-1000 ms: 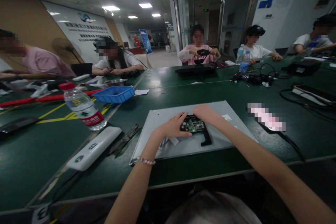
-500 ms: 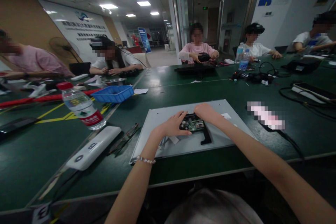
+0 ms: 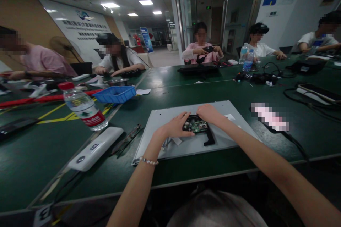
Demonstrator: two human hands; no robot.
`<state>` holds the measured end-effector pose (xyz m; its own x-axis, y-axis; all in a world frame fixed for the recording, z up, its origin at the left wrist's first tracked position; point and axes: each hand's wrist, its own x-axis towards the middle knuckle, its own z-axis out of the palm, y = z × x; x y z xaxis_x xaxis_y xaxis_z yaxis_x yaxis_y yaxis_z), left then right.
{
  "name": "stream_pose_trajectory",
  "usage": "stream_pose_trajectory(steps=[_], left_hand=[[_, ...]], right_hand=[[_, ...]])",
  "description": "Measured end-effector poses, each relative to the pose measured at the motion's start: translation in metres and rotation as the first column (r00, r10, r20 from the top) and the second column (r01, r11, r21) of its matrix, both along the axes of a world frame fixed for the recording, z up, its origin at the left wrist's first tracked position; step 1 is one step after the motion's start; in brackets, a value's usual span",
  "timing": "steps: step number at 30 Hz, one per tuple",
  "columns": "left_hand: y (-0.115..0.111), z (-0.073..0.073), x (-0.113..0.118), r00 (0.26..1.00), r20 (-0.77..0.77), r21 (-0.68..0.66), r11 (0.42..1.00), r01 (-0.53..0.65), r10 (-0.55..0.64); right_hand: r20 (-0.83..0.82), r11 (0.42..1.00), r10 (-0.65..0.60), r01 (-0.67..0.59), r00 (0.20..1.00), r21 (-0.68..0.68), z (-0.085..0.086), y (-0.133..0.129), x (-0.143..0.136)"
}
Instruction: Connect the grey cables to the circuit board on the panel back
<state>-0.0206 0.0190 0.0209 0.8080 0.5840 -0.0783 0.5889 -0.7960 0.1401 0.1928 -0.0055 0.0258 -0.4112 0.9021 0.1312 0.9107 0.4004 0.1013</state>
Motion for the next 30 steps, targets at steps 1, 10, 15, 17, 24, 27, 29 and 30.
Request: stream_pose_trajectory(steps=[1, 10, 15, 17, 24, 27, 29, 30], left_hand=[[0.0, 0.0, 0.0, 1.0, 0.001, -0.004, 1.0, -0.003, 0.003], [-0.002, 0.002, 0.0, 1.0, -0.016, 0.003, 1.0, -0.016, 0.016], [-0.007, 0.007, 0.002, 0.999, -0.034, 0.006, 0.999, -0.033, 0.034], [-0.009, 0.009, 0.003, 0.999, -0.026, 0.012, 0.999, -0.041, 0.041], [-0.017, 0.014, 0.013, 0.997, 0.074, 0.076, 0.997, 0.007, -0.013], [-0.021, 0.013, 0.019, 0.994, 0.093, 0.107, 0.993, 0.043, -0.053], [-0.023, 0.012, 0.022, 0.991, 0.101, 0.123, 0.99, 0.073, -0.085], [-0.023, 0.011, 0.023, 0.989, 0.104, 0.13, 0.988, 0.088, -0.102]], right_hand=[[-0.013, 1.0, 0.0, 0.0, 1.0, -0.008, 0.001, -0.001, 0.001], [-0.119, 0.993, -0.034, 0.02, 0.992, -0.114, 0.01, -0.001, 0.009], [-0.27, 0.994, -0.052, 0.024, 0.961, -0.107, 0.017, -0.006, 0.034], [-0.331, 0.995, -0.068, 0.039, 0.941, -0.096, 0.014, -0.01, 0.055], [-0.459, 0.944, -0.296, 0.185, 0.838, -0.272, -0.015, -0.02, 0.113], [-0.489, 0.933, -0.318, 0.176, 0.812, -0.315, -0.019, -0.019, 0.115], [-0.468, 0.921, -0.32, 0.153, 0.824, -0.359, -0.019, -0.018, 0.114], [-0.449, 0.912, -0.321, 0.144, 0.834, -0.383, -0.019, -0.018, 0.113]])
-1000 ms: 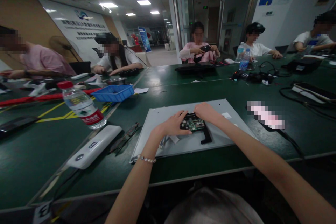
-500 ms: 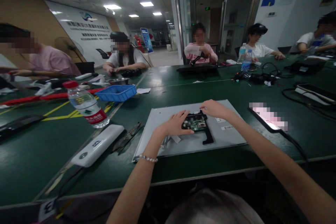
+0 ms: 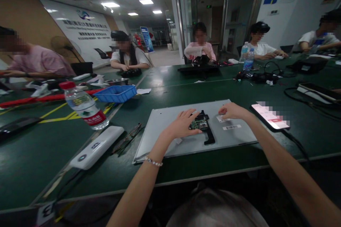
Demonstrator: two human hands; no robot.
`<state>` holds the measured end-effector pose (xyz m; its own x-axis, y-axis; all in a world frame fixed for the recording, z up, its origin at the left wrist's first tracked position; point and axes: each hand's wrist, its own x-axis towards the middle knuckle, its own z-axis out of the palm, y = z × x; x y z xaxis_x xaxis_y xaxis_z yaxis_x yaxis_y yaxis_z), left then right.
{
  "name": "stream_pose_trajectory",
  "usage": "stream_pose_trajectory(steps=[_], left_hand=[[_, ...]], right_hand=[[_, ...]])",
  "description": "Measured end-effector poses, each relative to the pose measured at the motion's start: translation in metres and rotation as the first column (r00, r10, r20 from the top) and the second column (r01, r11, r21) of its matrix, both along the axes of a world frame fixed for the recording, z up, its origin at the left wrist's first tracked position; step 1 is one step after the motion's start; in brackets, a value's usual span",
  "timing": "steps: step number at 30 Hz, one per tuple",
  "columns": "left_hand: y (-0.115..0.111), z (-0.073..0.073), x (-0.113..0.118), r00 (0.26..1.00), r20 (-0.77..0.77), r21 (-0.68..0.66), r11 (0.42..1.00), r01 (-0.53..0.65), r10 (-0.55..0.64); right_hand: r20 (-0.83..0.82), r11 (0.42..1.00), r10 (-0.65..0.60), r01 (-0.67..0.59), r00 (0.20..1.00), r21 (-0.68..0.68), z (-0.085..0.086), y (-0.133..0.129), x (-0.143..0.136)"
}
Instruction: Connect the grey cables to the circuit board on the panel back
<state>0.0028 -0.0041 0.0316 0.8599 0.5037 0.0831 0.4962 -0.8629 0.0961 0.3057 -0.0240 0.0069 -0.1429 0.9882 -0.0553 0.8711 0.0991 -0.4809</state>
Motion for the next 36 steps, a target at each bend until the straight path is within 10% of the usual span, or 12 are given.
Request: stream_pose_trajectory(steps=[36], left_hand=[[-0.017, -0.001, 0.022, 0.981, 0.039, 0.016, 0.982, 0.187, -0.187]], right_hand=[[-0.57, 0.951, 0.18, -0.291, 0.802, -0.109, -0.001, -0.01, -0.037]])
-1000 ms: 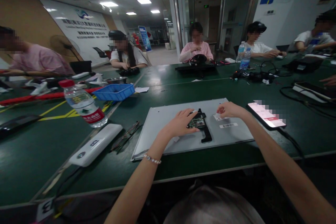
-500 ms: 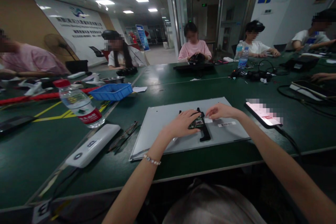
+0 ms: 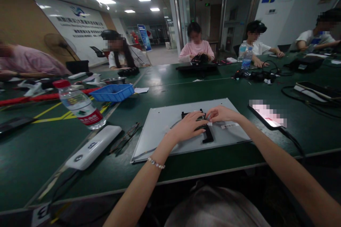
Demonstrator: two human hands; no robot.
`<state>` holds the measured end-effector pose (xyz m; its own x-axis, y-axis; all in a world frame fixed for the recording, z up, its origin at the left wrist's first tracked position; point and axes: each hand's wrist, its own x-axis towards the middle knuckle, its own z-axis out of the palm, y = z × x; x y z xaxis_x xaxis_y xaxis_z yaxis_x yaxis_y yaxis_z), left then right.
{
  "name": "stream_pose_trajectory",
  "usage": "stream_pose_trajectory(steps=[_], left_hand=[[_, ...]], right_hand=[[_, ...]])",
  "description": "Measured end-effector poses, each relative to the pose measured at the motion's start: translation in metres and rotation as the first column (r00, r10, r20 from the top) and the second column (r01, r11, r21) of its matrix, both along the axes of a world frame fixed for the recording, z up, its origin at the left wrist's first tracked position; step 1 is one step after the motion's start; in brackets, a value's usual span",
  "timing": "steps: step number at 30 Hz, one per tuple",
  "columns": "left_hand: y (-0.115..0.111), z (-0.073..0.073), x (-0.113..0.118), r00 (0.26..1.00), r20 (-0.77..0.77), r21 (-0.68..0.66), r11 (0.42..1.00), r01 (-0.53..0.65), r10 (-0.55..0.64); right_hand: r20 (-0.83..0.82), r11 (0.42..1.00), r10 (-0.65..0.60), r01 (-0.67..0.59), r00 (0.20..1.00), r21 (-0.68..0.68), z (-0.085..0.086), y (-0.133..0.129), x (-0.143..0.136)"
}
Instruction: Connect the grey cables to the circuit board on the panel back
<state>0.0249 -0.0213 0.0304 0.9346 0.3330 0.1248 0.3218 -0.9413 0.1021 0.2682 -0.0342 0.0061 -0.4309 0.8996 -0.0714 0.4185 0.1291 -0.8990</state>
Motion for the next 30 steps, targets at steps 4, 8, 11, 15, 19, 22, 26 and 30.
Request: stream_pose_trajectory(steps=[4, 8, 11, 15, 19, 22, 26, 30], left_hand=[[0.002, -0.005, 0.002, 1.0, 0.018, -0.006, 1.0, 0.02, -0.02], [0.002, -0.005, 0.002, 0.998, 0.047, 0.017, 0.999, 0.038, -0.039], [0.002, -0.005, 0.002, 0.998, 0.054, 0.027, 0.999, 0.041, -0.042], [0.002, -0.005, 0.002, 0.998, 0.053, 0.033, 0.999, 0.041, -0.043], [0.002, -0.005, 0.002, 0.997, 0.053, 0.036, 0.998, 0.047, -0.048], [0.002, -0.004, 0.001, 0.997, 0.052, 0.041, 0.998, 0.046, -0.048], [0.002, -0.004, 0.001, 0.998, 0.041, 0.053, 0.998, 0.037, -0.04], [0.001, -0.004, 0.001, 0.998, 0.053, 0.057, 0.998, 0.037, -0.04]], right_hand=[[-0.005, 0.999, 0.007, -0.007, 1.0, 0.04, -0.005, 0.003, -0.003], [0.061, 0.995, -0.023, 0.017, 0.998, 0.097, -0.007, 0.002, -0.008], [0.137, 0.986, -0.068, 0.045, 0.988, 0.162, -0.006, 0.0, -0.012], [0.249, 0.974, -0.07, 0.012, 0.966, 0.228, -0.006, 0.0, -0.013], [0.314, 0.973, -0.018, -0.055, 0.949, 0.223, -0.006, 0.001, -0.012], [0.328, 0.973, -0.028, -0.05, 0.944, 0.226, -0.006, 0.001, -0.012], [0.311, 0.977, -0.021, -0.046, 0.95, 0.207, -0.003, -0.001, -0.012], [0.255, 0.984, -0.002, -0.043, 0.967, 0.173, 0.004, -0.003, -0.008]])
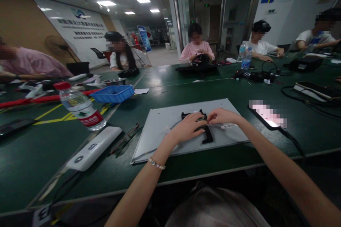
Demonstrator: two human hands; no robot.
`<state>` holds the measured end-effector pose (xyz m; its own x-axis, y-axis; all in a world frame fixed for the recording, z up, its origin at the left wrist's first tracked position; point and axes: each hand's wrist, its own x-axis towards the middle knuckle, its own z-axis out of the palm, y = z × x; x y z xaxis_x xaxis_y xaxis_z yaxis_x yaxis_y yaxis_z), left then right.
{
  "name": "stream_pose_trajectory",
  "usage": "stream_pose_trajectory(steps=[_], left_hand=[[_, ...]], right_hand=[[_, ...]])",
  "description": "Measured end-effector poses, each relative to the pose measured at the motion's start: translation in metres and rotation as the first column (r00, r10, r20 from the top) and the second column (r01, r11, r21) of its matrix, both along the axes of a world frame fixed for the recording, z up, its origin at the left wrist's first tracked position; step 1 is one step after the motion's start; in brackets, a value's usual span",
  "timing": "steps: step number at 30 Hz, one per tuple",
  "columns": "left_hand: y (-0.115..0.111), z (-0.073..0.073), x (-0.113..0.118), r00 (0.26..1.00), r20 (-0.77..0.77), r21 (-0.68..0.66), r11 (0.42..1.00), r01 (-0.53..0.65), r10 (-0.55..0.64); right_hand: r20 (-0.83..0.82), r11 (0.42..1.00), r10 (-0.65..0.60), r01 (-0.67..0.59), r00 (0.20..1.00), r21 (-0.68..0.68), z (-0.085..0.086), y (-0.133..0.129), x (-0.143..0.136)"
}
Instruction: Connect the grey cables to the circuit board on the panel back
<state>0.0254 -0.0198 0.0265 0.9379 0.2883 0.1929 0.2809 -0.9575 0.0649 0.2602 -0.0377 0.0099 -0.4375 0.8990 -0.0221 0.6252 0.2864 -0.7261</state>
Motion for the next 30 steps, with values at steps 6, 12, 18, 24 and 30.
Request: stream_pose_trajectory(steps=[6, 12, 18, 24, 30], left_hand=[[0.0, 0.003, -0.001, 1.0, 0.015, 0.025, 1.0, -0.016, 0.016], [0.011, 0.016, -0.012, 0.988, 0.068, 0.15, 0.978, -0.147, 0.138], [0.025, 0.036, -0.043, 0.906, 0.017, 0.204, 0.886, -0.417, 0.423], [0.016, 0.035, -0.078, 0.728, -0.051, 0.19, 0.722, -0.665, 0.684], [-0.003, 0.029, -0.092, 0.691, -0.106, -0.01, 0.694, -0.719, 0.715]], right_hand=[[-0.044, 0.997, -0.072, 0.072, 0.996, 0.002, 0.01, -0.002, 0.006], [-0.047, 0.993, -0.113, 0.113, 0.992, 0.013, 0.011, -0.003, 0.007], [-0.002, 0.995, -0.102, 0.102, 0.995, 0.02, 0.015, -0.007, 0.006], [0.022, 0.995, -0.095, 0.094, 0.995, 0.032, 0.017, -0.009, 0.003], [0.032, 0.996, -0.088, 0.088, 0.996, 0.01, 0.017, -0.01, 0.002]])
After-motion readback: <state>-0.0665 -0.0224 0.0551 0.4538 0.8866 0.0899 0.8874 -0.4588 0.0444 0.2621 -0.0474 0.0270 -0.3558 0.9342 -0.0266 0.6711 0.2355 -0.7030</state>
